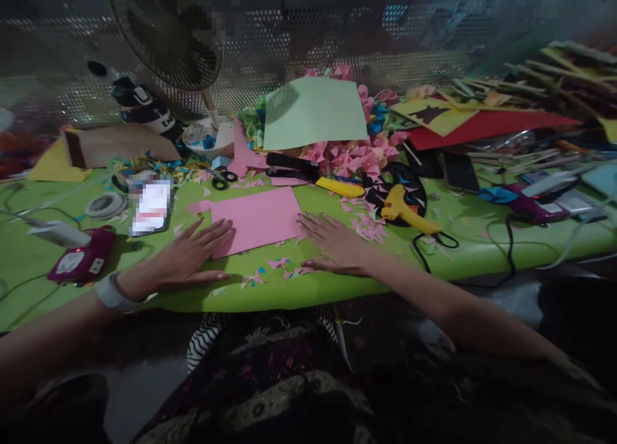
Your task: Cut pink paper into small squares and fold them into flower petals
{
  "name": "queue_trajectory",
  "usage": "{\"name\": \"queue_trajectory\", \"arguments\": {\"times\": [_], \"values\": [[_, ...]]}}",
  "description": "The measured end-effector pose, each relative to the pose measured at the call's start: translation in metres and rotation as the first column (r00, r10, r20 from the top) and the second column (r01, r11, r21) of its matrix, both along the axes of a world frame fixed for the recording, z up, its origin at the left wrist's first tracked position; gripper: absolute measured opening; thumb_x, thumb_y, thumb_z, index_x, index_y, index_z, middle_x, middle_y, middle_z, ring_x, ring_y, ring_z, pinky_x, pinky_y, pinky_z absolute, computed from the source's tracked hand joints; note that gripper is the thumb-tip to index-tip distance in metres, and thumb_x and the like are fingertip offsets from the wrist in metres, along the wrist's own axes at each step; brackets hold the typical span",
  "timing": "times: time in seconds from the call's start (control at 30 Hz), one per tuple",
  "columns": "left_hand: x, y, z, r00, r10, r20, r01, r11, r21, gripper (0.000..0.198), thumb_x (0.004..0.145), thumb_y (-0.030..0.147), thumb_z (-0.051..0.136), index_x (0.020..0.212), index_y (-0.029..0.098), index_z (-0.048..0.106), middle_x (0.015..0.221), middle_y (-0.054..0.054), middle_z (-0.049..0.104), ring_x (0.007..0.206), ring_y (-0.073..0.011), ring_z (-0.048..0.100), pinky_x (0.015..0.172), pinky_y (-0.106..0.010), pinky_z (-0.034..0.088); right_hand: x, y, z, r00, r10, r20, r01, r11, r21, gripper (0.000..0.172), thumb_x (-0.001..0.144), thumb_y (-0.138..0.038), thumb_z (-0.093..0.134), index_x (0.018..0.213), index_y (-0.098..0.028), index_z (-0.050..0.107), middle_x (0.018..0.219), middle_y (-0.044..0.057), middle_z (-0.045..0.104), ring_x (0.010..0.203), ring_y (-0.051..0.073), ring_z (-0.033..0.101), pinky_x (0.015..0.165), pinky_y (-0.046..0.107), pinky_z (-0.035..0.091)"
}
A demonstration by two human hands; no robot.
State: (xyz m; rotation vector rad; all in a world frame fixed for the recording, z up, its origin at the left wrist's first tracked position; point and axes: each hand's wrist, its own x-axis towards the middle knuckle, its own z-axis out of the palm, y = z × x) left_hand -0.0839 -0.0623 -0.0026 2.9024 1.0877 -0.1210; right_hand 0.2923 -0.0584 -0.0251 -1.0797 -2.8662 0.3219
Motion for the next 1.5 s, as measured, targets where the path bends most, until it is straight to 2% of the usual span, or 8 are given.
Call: {"name": "queue_trajectory", "arguments": {"times": [0.23,0.37,0.97,1.13,1.27,1.37,1.43,1.5], "values": [[0.091,0.021,0.001,0.966,-0.258,0.014,0.258,0.961,-0.104,0.099,0.089,0.083,0.030,0.159,0.013,0.028,0.166,-0.018,0.022,0.154,-0.0336,0.023,0.124,-0.051,0.015,0.000,-0.002,-0.005,0.999,-0.003,-0.042,0.003,1.000,0.002,0.088,0.096,-0.068,0.039,0.163,-0.017,0.015,0.168,0.014,0.020,0.155,0.031,0.019,0.124,0.057,0.020],[0.109,0.026,0.001,0.955,-0.297,0.026,0.298,0.949,-0.099,0.099,0.090,0.082,0.029,0.159,0.011,0.027,0.164,-0.021,0.025,0.153,-0.0338,0.025,0.123,-0.051,0.019,-0.003,-0.004,-0.002,0.999,-0.013,-0.034,0.013,1.000,-0.018,0.089,0.097,-0.070,0.035,0.162,-0.011,0.022,0.167,0.017,0.020,0.156,0.030,0.016,0.125,0.056,0.018],[-0.031,-0.027,0.014,0.993,-0.118,-0.022,0.114,0.984,-0.134,0.093,0.089,0.082,0.033,0.159,0.020,0.030,0.163,-0.013,0.032,0.152,-0.0255,0.031,0.123,-0.042,0.023,-0.003,-0.002,0.001,0.997,-0.068,-0.021,0.066,0.995,-0.073,0.090,0.095,-0.073,0.032,0.162,-0.013,0.020,0.167,0.016,0.019,0.155,0.032,0.019,0.125,0.058,0.018],[-0.050,-0.040,0.019,0.997,-0.072,-0.010,0.070,0.988,-0.135,0.087,0.089,0.080,0.038,0.154,0.022,0.041,0.160,-0.012,0.039,0.148,-0.0286,0.038,0.123,-0.049,0.023,-0.021,0.011,0.035,0.995,-0.066,0.071,0.071,0.995,-0.070,0.069,0.096,-0.061,0.046,0.144,-0.012,0.054,0.155,0.020,0.046,0.144,0.036,0.043,0.116,0.056,0.036],[-0.027,-0.033,0.035,0.977,0.077,0.201,-0.048,0.988,-0.147,0.060,0.095,0.068,0.042,0.121,0.022,0.070,0.132,-0.013,0.068,0.119,-0.0273,0.064,0.104,-0.044,0.047,-0.071,0.030,0.070,0.978,-0.197,0.074,0.205,0.971,-0.124,0.039,0.099,-0.047,0.051,0.095,-0.014,0.072,0.101,0.015,0.076,0.095,0.028,0.071,0.086,0.045,0.055],[0.008,-0.014,0.041,0.852,0.430,0.299,-0.296,0.867,-0.401,0.054,0.096,0.062,0.044,0.085,0.016,0.070,0.079,-0.011,0.074,0.072,-0.0201,0.069,0.070,-0.034,0.054,-0.107,0.049,0.072,0.975,-0.159,0.154,0.221,0.746,-0.628,0.037,0.093,-0.049,0.063,0.076,-0.016,0.066,0.072,0.005,0.072,0.066,0.017,0.069,0.066,0.032,0.056],[0.030,0.003,0.036,0.797,0.579,0.174,-0.281,0.610,-0.741,0.052,0.089,0.066,0.055,0.077,0.016,0.065,0.066,-0.007,0.071,0.059,-0.0170,0.067,0.059,-0.029,0.051,-0.121,0.061,0.063,0.965,-0.146,0.219,0.262,0.580,-0.771,0.038,0.085,-0.049,0.072,0.071,-0.015,0.062,0.062,0.001,0.067,0.058,0.014,0.066,0.060,0.028,0.054],[0.046,0.017,0.028,0.750,0.657,0.079,-0.240,0.382,-0.892,0.052,0.080,0.067,0.066,0.072,0.016,0.063,0.064,-0.007,0.071,0.055,-0.0160,0.066,0.058,-0.028,0.050,-0.127,0.070,0.054,0.954,-0.136,0.268,0.299,0.505,-0.809,0.041,0.079,-0.051,0.078,0.070,-0.014,0.061,0.058,-0.001,0.065,0.055,0.012,0.064,0.057,0.025,0.051]]}}
